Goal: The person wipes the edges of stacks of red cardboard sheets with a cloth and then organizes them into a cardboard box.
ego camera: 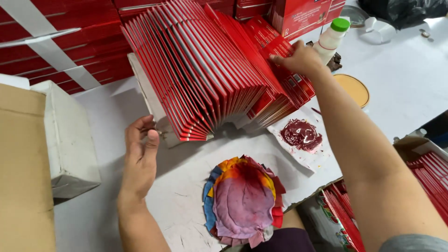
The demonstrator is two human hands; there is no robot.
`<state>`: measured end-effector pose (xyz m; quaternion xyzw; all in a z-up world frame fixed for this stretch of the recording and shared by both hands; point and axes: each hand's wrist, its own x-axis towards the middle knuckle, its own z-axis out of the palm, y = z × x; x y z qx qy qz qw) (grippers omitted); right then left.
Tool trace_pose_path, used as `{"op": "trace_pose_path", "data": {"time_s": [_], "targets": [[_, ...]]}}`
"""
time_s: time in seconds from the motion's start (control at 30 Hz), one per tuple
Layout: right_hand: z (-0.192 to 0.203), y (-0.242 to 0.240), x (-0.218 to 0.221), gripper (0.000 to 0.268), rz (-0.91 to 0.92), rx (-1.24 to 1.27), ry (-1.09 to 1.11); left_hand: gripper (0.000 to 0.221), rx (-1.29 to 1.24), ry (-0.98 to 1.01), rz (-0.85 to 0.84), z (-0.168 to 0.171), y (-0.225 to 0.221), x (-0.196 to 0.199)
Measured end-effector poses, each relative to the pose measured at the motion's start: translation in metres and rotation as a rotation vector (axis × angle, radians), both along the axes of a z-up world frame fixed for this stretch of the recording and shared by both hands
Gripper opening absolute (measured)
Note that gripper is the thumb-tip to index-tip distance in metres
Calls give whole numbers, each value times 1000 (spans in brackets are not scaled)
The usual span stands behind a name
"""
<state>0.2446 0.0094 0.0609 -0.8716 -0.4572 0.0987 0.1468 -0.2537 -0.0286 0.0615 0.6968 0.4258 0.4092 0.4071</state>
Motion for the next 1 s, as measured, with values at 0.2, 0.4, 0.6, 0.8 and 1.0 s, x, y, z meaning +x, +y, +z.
{"op": "trace_pose_path", "data": {"time_s": [0.2,0.4,0.6,0.8,1.0], "targets": [[25,0,-11,92,73,107,300,89,-133,-158,-31,-9,4,10],[69,-9,-77,88,437,365,522,101,-209,-281,-56,-7,2,12],[98,0,-109,95,546,265,111,106,-220,-294,-39,-5,19,-8],[97,-15,-96,93,423,282,399,103,-305,20,31,14,39,-31],[73,-14,-74,98,413,246,353,65,320,397,150,94,40,8]]}}
